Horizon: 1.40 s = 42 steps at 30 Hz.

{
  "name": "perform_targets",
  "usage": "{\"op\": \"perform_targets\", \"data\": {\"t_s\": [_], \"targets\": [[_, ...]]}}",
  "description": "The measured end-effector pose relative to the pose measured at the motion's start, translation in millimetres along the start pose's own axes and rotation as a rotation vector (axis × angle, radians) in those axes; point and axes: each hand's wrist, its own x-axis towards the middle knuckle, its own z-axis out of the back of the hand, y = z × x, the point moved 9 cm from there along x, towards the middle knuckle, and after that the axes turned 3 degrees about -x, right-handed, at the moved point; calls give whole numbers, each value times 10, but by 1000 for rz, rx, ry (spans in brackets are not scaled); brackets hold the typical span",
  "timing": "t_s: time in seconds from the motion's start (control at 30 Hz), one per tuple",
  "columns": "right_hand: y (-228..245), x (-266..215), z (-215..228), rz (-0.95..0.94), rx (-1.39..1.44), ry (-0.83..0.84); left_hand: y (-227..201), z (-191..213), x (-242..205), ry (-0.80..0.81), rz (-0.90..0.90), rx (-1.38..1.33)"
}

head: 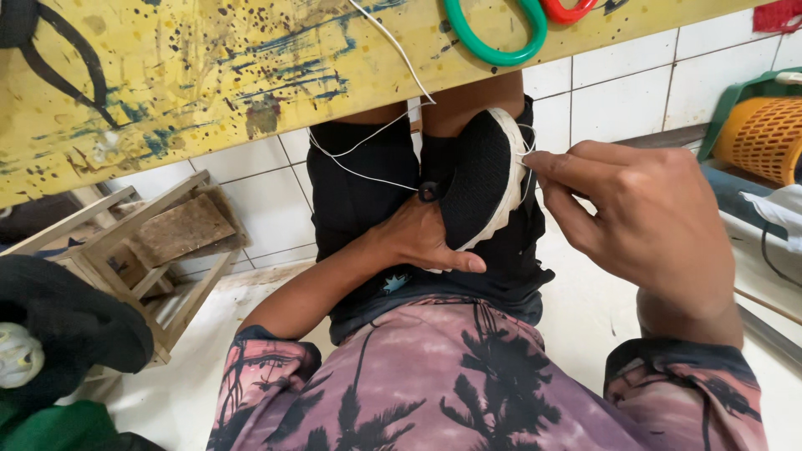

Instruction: The person sits on the floor and hand-sews a black shoe with a white sole using a needle and white thread. They repeatedly insert the needle into the shoe's upper and pull the thread through to secure the sole.

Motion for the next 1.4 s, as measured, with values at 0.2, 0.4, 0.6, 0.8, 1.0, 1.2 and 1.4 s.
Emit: {"op": "perform_targets", "data": {"t_s": [0.2, 0.4, 0.6, 0.8, 1.0, 1.2, 1.4], "targets": [[-22, 43, -71, 39, -152, 62, -63, 42, 24, -20, -40, -20], [-41, 111, -106, 83, -221, 88, 27, -23, 33, 90, 104, -44], [-156, 182, -237, 118, -235, 308, -53, 65, 58, -7, 46, -23], [-39, 216, -170, 278, -214, 192, -126, 134, 52, -53, -1, -58], [-59, 196, -174, 339, -182, 74, -73, 89, 57, 24, 99, -37], [-74, 184, -188, 357, -159, -35, -70, 103, 58, 31, 126, -71], [-41, 192, -236, 321, -238, -22, -57, 107, 49, 28, 154, -68]]}}
